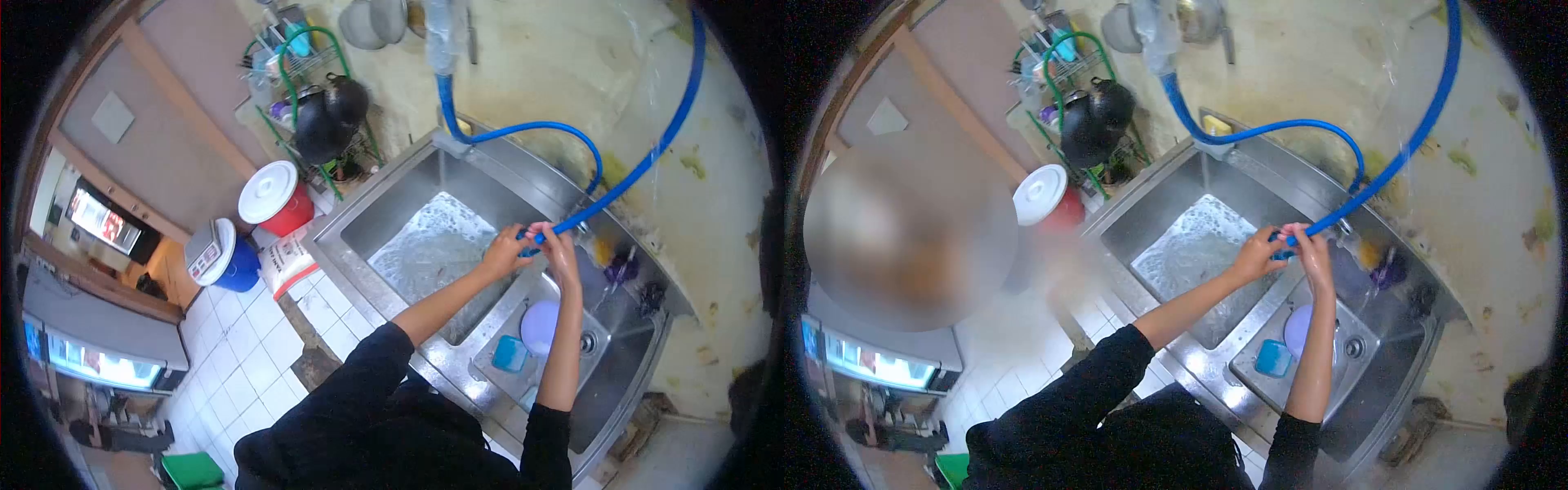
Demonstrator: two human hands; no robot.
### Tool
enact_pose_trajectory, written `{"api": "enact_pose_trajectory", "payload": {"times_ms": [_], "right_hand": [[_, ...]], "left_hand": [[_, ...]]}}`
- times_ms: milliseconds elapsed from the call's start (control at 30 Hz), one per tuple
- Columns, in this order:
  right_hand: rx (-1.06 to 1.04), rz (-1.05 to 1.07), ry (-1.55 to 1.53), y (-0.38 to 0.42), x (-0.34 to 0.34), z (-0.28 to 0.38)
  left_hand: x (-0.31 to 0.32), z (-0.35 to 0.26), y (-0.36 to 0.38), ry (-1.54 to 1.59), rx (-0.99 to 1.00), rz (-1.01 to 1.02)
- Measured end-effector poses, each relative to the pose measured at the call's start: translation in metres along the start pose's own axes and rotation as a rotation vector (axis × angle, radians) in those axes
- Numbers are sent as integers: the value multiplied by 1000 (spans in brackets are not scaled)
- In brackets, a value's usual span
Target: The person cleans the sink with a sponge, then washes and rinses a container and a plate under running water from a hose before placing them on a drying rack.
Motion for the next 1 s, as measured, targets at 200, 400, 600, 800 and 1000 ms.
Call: {"api": "enact_pose_trajectory", "payload": {"times_ms": [200, 400, 600, 800, 1000], "right_hand": [[101, 167, 13, 5, 41, 7], [150, 118, 70, -13, 56, -9], [113, 77, 267, -27, 45, -20], [172, 121, 220, -25, 48, -24], [206, 217, 22, -2, 104, -6]], "left_hand": [[-32, 21, 14, 88, -238, -144], [5, 114, 52, 398, -731, -295], [23, 123, 80, 1029, -1192, -73], [-5, 107, 66, 809, -1059, 13], [-15, 111, 48, 232, -689, -217]]}}
Point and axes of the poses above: each hand's wrist, its own y-axis away from the middle knuckle, its own x-axis out of the palm, z = x × y, the point moved 9 cm from there along -y, towards the middle knuckle, and after that the axes turned 1 degree about x, right-handed, at the moved point
